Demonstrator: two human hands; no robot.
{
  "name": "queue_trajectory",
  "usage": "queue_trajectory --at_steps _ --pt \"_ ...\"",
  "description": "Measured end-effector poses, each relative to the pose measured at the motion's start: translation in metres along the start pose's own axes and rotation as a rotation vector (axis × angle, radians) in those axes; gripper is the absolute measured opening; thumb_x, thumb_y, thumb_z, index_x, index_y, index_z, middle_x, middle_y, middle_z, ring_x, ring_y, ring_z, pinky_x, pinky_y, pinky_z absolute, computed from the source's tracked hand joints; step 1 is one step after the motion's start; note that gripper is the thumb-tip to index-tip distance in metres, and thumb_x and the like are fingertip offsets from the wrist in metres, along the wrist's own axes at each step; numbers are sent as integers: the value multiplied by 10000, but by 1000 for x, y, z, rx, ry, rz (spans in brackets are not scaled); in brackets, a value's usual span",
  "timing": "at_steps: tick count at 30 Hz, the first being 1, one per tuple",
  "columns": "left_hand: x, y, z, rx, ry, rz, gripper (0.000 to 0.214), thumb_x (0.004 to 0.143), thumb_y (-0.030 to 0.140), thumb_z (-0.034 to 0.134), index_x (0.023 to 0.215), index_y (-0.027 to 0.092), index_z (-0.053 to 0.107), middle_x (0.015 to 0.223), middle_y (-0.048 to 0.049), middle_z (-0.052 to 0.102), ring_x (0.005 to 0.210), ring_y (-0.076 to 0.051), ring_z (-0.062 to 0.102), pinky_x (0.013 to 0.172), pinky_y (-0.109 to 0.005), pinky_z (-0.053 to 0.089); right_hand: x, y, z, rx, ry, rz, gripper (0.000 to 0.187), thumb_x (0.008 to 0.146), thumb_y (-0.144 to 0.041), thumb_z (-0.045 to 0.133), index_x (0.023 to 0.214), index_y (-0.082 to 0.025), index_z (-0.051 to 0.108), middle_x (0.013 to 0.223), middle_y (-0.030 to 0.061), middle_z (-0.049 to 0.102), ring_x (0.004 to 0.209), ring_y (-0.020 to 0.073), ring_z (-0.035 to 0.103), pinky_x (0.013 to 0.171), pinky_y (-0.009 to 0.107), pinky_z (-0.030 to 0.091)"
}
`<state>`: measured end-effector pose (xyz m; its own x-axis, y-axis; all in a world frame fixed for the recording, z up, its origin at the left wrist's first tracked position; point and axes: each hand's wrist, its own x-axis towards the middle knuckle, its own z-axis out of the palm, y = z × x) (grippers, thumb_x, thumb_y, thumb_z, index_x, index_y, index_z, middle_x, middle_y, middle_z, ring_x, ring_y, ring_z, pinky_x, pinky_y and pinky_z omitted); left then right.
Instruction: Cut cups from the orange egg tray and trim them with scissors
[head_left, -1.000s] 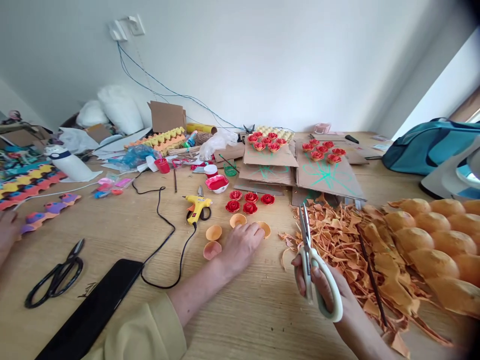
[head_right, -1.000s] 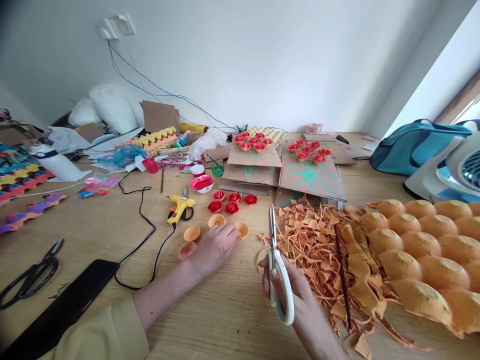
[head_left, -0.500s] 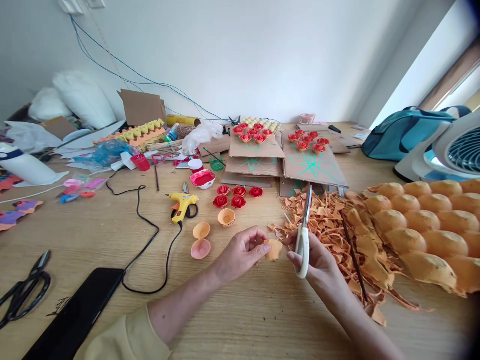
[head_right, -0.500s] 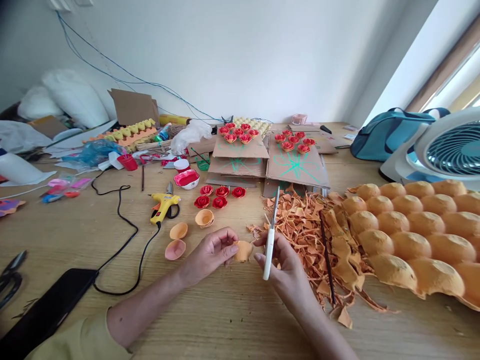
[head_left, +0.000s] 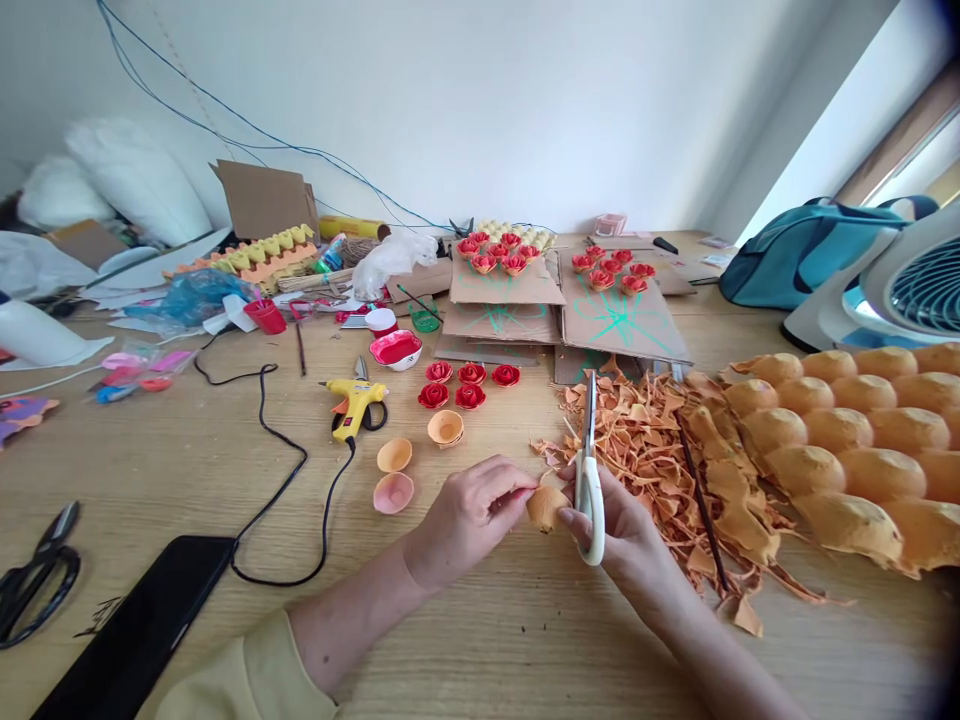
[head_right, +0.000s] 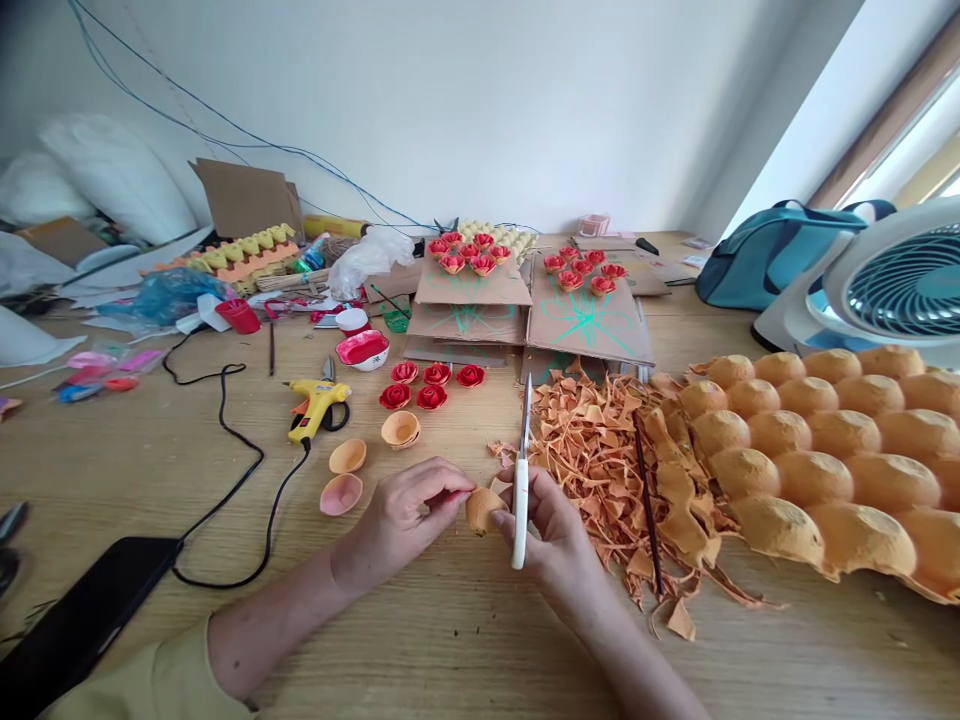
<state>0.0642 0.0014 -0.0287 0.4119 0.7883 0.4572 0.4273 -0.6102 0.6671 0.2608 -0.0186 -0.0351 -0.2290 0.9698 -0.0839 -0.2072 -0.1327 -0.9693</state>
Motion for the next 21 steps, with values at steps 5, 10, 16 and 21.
queue_trajectory --at_steps 5,10,16,21 --pt "-3 2 0 147 11 95 158 926 77 468 899 175 588 810 -29 645 718 -118 589 634 -225 456 -3 -2 2 -36 27 18 446 704 -456 822 1022 -240 594 787 -42 535 652 99 442 588 201 383" --pt "-2 2 6 -48 -8 -188 105 895 138 518 830 182 587 758 -5 628 630 -103 575 575 -206 453 0 -4 -1 -66 45 54 482 681 -530 804 1002 -237 595 767 -28 547 633 118 464 566 228 397" --pt "2 2 7 -267 -15 -312 98 904 234 555 874 169 623 769 -14 633 592 -96 596 531 -193 479 1 -3 -1 -84 51 56 473 679 -506 807 993 -230 586 748 -27 534 643 126 486 586 238 420" --pt "0 4 3 -16 -55 -105 129 924 176 520 845 179 622 777 -25 625 695 -117 569 618 -219 455 -3 0 1 -192 45 -13 359 755 -382 776 1016 -229 584 822 -11 573 736 142 520 659 242 437"
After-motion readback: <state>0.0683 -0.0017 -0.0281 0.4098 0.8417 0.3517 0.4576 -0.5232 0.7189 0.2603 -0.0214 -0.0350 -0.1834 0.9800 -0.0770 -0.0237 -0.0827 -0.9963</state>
